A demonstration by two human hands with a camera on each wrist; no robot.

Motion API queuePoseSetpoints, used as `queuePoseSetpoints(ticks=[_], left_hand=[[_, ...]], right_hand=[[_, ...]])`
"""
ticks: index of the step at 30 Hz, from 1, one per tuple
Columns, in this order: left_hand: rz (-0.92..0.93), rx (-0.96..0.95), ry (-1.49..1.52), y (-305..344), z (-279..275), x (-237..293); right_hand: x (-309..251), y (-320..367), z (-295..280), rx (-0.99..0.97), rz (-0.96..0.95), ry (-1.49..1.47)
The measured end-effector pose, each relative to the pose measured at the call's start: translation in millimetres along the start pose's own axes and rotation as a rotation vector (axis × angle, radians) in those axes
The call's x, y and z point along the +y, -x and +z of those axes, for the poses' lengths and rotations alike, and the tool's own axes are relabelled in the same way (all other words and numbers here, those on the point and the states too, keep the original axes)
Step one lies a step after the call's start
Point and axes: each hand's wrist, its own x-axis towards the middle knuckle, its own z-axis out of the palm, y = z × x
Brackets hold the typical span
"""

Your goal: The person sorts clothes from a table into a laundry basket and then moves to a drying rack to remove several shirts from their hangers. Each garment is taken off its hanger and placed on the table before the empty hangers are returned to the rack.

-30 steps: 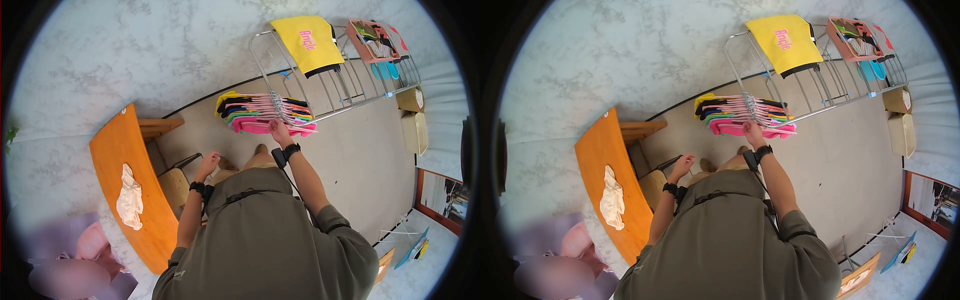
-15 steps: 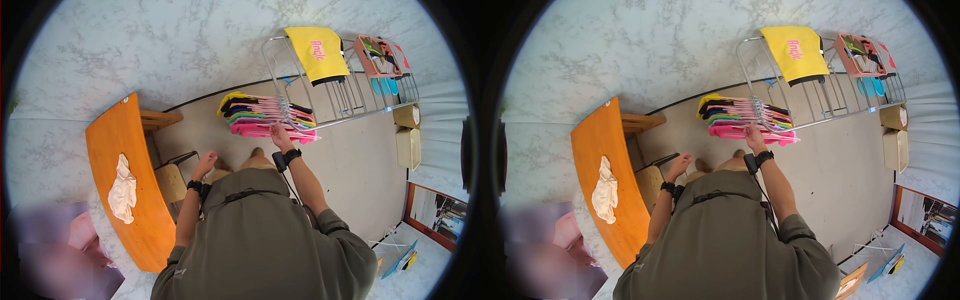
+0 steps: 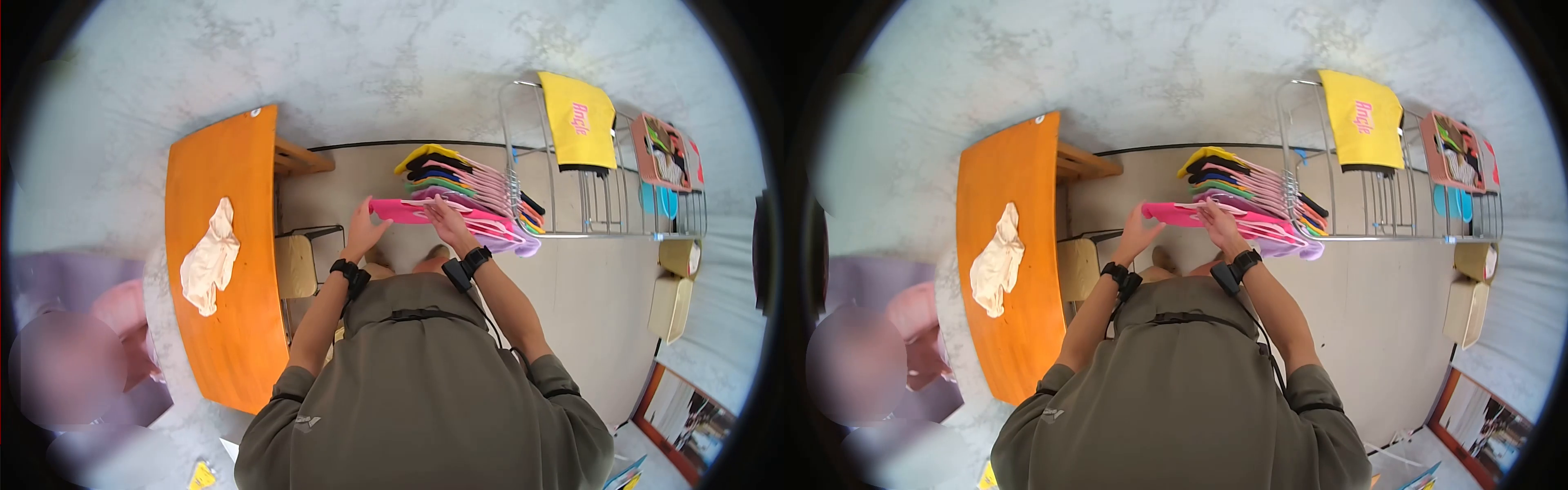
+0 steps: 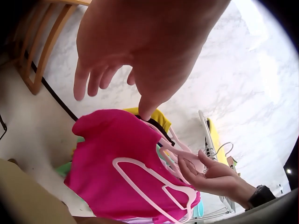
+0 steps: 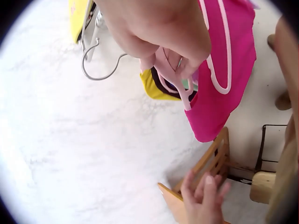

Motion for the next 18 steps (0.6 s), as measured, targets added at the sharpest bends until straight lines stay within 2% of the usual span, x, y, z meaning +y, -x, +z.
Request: queuePoseSetpoints(ticks=[2,4,10,13,18], left_hand=[[-0.059,0.048,0.022,0,-4,-3],[-0.089,0.324,-0.232,1,-11,-7],[-0.105,0.644,-0.290,9,-67,5],[-0.069,0.720,-0.208,15,-92,-6],[-0.137,0.784,-0.212,30,-129,-23]], right_hand=[[8,-2,29,-0.034,0.037,0.039],[15,-2,58,-0.071,0.075,0.081],[43,14,135,-0.157,0.137,0.113],[58,22,168,-0.241,0.079,0.145],[84,34,209,-0.366,-0.073,0.347]])
